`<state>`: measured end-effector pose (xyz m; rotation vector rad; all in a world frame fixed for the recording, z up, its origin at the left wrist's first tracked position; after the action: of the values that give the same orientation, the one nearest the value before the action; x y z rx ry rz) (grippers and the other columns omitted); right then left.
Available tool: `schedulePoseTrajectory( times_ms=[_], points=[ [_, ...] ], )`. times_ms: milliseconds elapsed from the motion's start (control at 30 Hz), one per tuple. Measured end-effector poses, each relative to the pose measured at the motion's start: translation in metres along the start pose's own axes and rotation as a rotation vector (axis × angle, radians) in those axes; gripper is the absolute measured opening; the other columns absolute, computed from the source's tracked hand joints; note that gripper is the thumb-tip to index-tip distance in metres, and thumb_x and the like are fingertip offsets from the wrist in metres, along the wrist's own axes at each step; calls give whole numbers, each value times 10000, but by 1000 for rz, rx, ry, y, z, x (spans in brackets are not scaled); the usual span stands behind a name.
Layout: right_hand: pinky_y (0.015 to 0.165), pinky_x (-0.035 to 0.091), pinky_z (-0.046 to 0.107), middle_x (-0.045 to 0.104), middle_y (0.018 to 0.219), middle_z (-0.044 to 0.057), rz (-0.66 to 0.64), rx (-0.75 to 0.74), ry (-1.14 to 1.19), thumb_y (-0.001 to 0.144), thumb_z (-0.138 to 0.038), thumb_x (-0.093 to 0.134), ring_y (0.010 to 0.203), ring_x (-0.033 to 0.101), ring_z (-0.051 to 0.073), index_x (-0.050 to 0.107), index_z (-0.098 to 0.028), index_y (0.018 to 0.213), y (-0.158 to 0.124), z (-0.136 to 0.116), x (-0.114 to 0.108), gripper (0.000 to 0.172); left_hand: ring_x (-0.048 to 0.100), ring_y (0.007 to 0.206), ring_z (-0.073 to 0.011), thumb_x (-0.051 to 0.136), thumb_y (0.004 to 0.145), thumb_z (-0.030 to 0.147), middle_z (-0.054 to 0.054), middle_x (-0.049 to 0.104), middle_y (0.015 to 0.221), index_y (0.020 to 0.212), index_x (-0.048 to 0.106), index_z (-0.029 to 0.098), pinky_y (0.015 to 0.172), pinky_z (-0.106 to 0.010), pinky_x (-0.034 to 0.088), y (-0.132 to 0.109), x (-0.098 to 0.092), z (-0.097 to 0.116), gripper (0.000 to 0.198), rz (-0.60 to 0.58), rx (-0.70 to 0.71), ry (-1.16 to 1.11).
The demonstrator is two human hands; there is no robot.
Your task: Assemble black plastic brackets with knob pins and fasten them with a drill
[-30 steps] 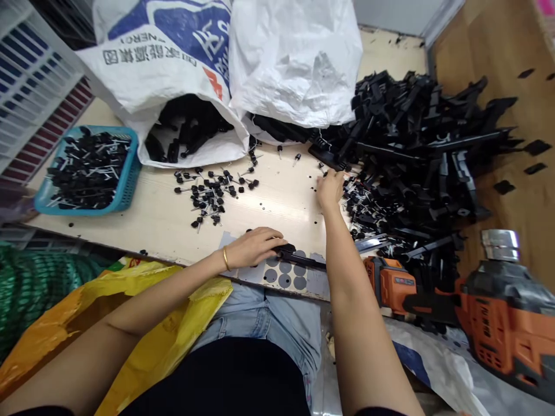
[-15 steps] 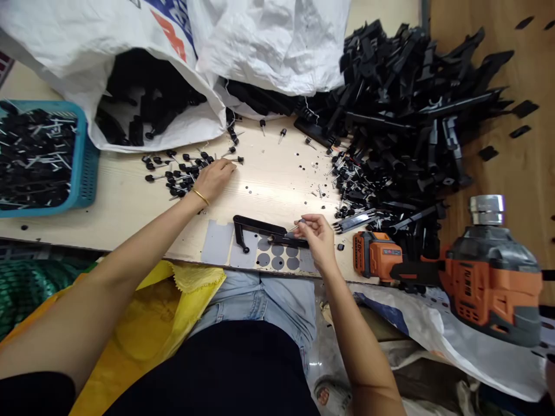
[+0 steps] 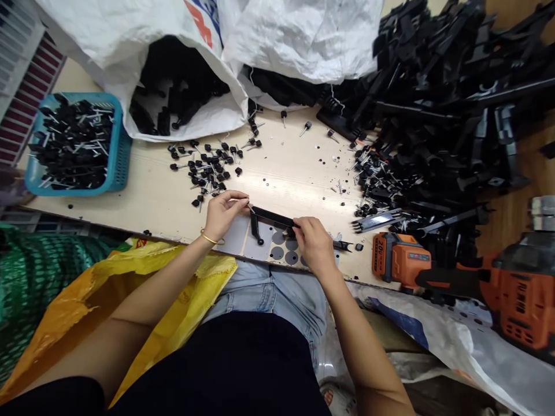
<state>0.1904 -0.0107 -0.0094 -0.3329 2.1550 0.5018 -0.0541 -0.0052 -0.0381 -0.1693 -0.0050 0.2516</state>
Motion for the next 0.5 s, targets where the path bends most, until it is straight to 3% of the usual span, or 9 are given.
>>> schedulePoseTrajectory(
  times_ms=[133, 233, 367, 500],
  points=[
    [648, 499, 307, 641, 772, 48, 168, 84, -68, 917, -339, 553, 668, 615, 179, 620, -211, 965, -5, -1, 10, 152, 696, 697, -131, 654, 812, 296, -19, 686, 801, 861, 631, 143, 696, -268, 602, 5, 1, -3, 162, 66, 91, 122],
    [696, 510, 326, 654, 782, 59, 159, 109, -78, 921, -357, 541, 733, 629, 202, 635, -222, 971, -8, 2, 15, 172, 692, 737, -126, 605, 867, 265, -29, 693, 869, 888, 645, 152, 694, -243, 584, -1, 2, 4, 122, 66, 254, 365],
    [756, 517, 365, 689, 851, 78, 142, 113, -42, 922, -379, 533, 818, 641, 227, 654, -228, 993, -9, 4, 13, 206, 675, 882, -163, 541, 922, 226, -61, 709, 937, 929, 659, 163, 783, -283, 558, -13, 5, 13, 134, -101, 522, 725],
    [816, 515, 376, 707, 968, 95, 93, 47, -64, 940, -325, 499, 896, 641, 229, 634, -221, 1129, -13, 7, 8, 255, 670, 883, -174, 570, 913, 237, -61, 719, 929, 929, 662, 165, 801, -303, 541, -11, -1, 20, 118, -242, 603, 788]
  ],
)
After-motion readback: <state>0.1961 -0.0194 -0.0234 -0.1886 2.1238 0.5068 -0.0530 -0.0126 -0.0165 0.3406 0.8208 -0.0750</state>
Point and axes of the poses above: each hand's wrist, its own y-axis towards the middle knuckle, its own x-axis out of the palm, z = x × y, the point moved 1 cm from there along y, towards the middle knuckle
